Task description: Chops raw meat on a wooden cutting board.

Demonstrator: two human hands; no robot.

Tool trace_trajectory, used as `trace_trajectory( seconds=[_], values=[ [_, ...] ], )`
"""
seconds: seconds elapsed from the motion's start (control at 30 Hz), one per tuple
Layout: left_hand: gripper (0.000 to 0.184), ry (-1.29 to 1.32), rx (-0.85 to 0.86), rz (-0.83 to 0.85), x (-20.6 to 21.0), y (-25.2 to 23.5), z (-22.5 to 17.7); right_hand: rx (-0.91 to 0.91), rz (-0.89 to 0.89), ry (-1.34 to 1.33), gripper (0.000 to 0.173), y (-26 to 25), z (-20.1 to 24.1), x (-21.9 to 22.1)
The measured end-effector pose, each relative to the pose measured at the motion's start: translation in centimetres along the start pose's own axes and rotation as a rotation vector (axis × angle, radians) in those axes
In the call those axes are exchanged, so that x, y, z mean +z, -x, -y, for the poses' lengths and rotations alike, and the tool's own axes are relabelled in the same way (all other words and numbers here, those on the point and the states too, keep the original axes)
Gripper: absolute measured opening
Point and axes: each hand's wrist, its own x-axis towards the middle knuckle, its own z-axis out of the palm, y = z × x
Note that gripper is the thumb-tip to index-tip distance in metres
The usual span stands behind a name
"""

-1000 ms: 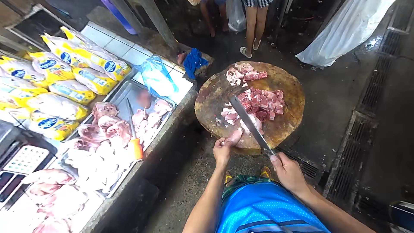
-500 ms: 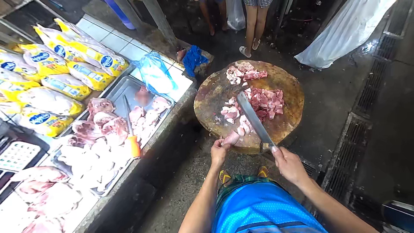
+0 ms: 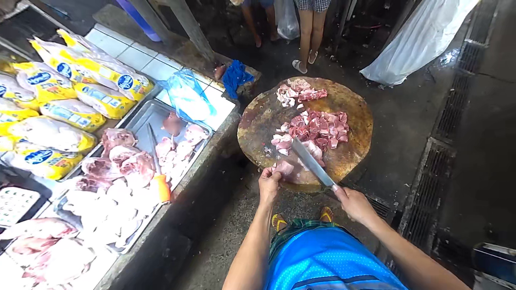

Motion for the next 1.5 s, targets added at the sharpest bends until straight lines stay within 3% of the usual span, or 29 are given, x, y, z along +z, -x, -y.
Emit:
trace_trajectory(
  seconds=[0.1,0.17,0.27,0.37,0.43,0.5,0.57,0.6,0.67,0.9,1.03,1.13,1.2,1.27,1.33,1.5],
  values=[
    [0.026,-0.520,-0.107,0.061,0.2,-0.6,-0.6,-0.002,-0.023,-0.112,0.065,0.4,-0.5,0.2],
    [0.033,-0.746,-0.128,0.080,-0.1,-0.8,-0.5,-0.107,-0.095,-0.099,0.061,1.6,0.1,0.2],
    [0.040,-0.785,-0.078,0.057,-0.4,-0.1,-0.5,-0.441,-0.347,-0.130,0.060,3.2,1.0,0.8],
    [0.024,-0.813,-0.031,0.004,-0.7,-0.2,0.0,-0.817,-0.563,-0.246,0.066,3.4,2.9,1.7],
    [0.017,-0.847,-0.018,0.002,-0.9,-0.6,0.3,-0.912,-0.594,-0.258,0.069,2.5,3.4,2.6],
    [0.016,-0.868,-0.020,0.012,-1.0,-0.7,0.6,-0.759,-0.506,-0.090,0.069,0.9,1.8,4.2],
    [0.017,-0.883,-0.019,0.021,-1.0,-0.9,0.6,-0.323,-0.178,0.177,0.066,0.3,1.2,3.8],
    [0.018,-0.886,-0.021,0.022,-1.0,-0.9,0.5,-0.148,-0.056,0.238,0.068,0.2,1.7,2.8],
    [0.018,-0.891,-0.015,0.016,-1.3,-1.1,0.5,-0.001,0.009,0.214,0.070,0.8,2.5,0.7],
    [0.016,-0.843,-0.025,-0.018,-1.3,-0.6,0.9,-0.074,-0.134,-0.062,0.060,2.4,1.3,-1.6],
    [0.041,-0.727,-0.014,-0.082,-1.4,-0.5,1.3,-0.502,-0.361,-0.219,0.058,3.8,1.9,0.0],
    [0.027,-0.742,-0.010,-0.084,-1.6,-0.7,1.7,-0.751,-0.462,-0.211,0.069,2.5,1.9,2.6],
    [0.022,-0.758,-0.012,-0.063,-1.7,-0.8,1.9,-0.636,-0.378,-0.002,0.068,1.1,0.9,4.1],
    [0.020,-0.758,-0.026,-0.048,-1.7,-1.0,1.9,-0.252,-0.062,0.254,0.067,0.5,1.3,3.6],
    [0.020,-0.774,-0.046,-0.044,-1.7,-1.2,1.4,-0.066,0.061,0.236,0.070,0.5,1.9,2.4],
    [0.021,-0.907,-0.026,-0.019,-1.5,-1.0,1.4,-0.026,-0.122,-0.046,0.063,1.8,0.3,-1.0]
  ],
)
